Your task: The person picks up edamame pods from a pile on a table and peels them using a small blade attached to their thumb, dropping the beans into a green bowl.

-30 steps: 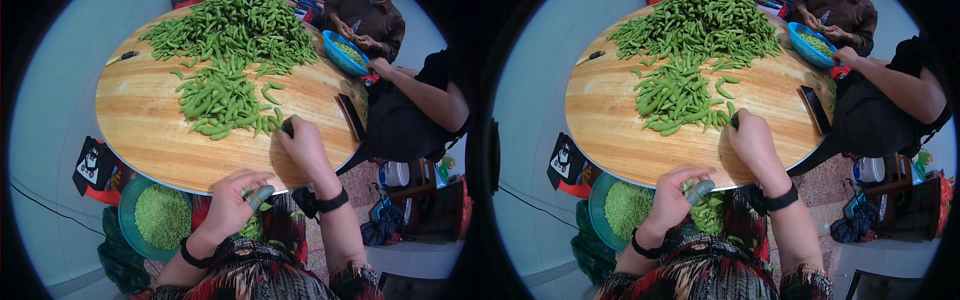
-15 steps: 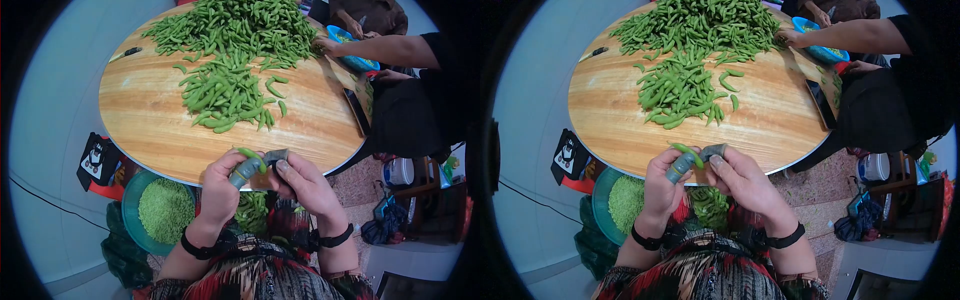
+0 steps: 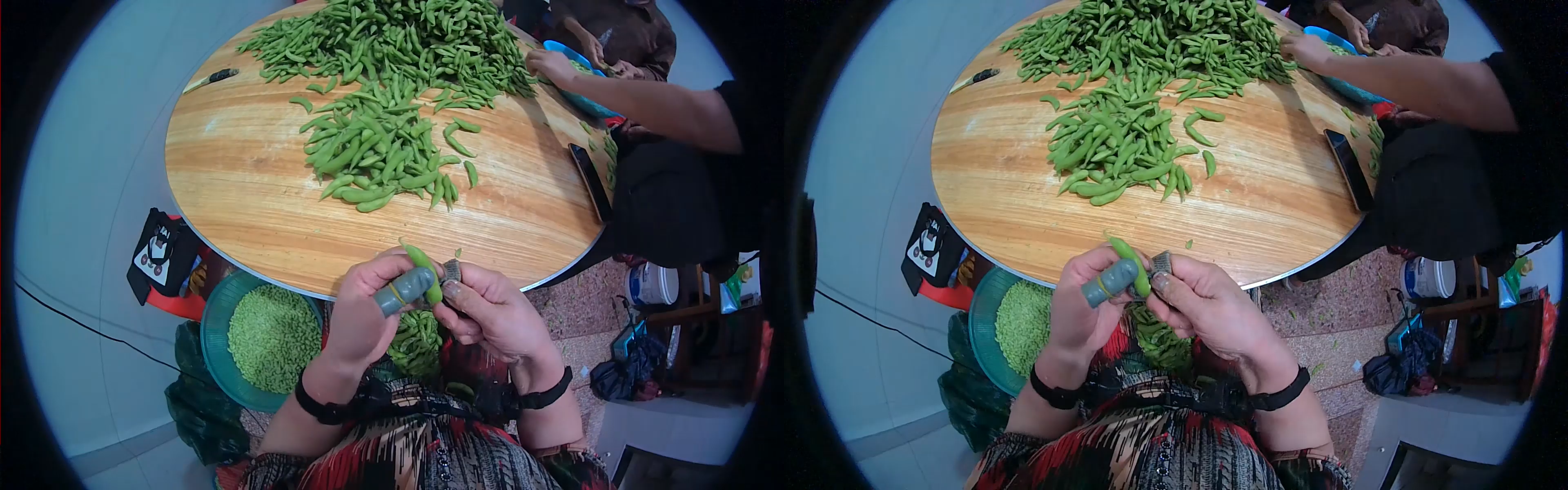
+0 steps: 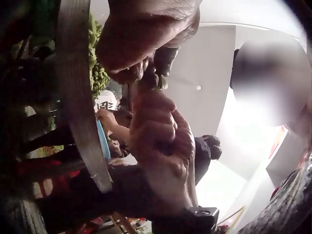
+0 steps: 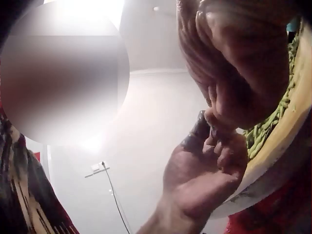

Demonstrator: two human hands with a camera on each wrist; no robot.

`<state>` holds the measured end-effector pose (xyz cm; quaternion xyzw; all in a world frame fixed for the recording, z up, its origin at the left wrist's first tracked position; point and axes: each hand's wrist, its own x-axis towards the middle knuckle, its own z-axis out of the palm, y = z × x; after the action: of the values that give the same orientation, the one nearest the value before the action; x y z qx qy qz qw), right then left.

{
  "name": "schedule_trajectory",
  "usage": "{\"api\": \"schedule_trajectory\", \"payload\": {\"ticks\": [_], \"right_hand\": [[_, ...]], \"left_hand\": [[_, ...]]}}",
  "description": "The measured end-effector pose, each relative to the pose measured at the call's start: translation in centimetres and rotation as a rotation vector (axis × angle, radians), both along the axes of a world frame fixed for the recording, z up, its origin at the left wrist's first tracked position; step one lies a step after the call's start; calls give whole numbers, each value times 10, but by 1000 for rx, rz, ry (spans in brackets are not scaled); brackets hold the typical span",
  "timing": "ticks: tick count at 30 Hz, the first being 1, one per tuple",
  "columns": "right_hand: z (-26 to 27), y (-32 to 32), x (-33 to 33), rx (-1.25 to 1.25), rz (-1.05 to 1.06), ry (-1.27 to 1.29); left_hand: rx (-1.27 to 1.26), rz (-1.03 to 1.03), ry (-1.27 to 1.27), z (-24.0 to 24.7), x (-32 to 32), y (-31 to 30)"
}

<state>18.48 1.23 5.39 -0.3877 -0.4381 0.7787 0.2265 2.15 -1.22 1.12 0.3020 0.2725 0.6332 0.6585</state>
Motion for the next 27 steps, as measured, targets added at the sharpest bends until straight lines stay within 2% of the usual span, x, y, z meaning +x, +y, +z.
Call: {"api": "schedule_trajectory", "payload": {"ticks": [2, 3, 4, 5, 6, 7, 8, 9, 11, 13, 14, 15, 16, 17, 19, 20, 21, 23, 24, 25, 27], "right_hand": [[-2, -1, -1, 20, -21, -5], [-4, -1, -1, 38, -45, -9], [-8, -2, -3, 42, -43, -11], [-14, -2, -5, 310, -83, -160], [-16, -2, -8, 580, -120, -307], [-14, -1, -10, 589, -114, -310], [-12, 0, -12, 727, -130, -459], [-10, 1, -14, 865, -150, -609], [-17, 9, -12, 863, -150, -593], [-23, 15, -11, 672, -231, -432], [-21, 18, -11, 678, -228, -431], [-18, 20, -11, 422, -231, -264], [-17, 21, -11, 164, -231, -99], [-19, 19, -14, 165, -229, -100], [-25, 13, -23, 625, -227, -316], [-21, 13, -20, 713, -143, -395], [-19, 18, -15, 712, -142, -396], [-13, 33, -5, 546, -242, -462], [-18, 39, -1, 478, -235, -355], [-24, 40, -4, 476, -236, -355], [-32, 40, -13, 549, -231, -164]], "left_hand": [[-112, -168, -166, 4, -6, 3], [-108, -167, -168, 5, -3, 3], [-67, -72, -26, 6, 4, 2], [-24, 27, 115, 6, 10, 1], [-17, 33, 110, 3, 13, 3], [-9, 154, 313, -3, 16, 4], [-4, 278, 516, -6, 19, 6], [0, 285, 512, -5, 21, 6], [-1, 351, 574, -2, 24, 8], [16, 353, 602, -4, 23, 10], [32, 349, 634, -5, 22, 12], [34, 353, 633, -7, 22, 13], [4, 306, 503, -9, 23, 13], [-26, 258, 372, -10, 23, 13], [-58, 271, 376, -10, 24, 12], [-92, 281, 382, -9, 25, 12], [-93, 281, 381, -9, 22, 13], [207, 415, 917, -8, 17, 16], [206, 414, 917, -5, 19, 14], [227, 400, 973, -1, 22, 11], [248, 384, 1029, 0, 22, 10]]}}
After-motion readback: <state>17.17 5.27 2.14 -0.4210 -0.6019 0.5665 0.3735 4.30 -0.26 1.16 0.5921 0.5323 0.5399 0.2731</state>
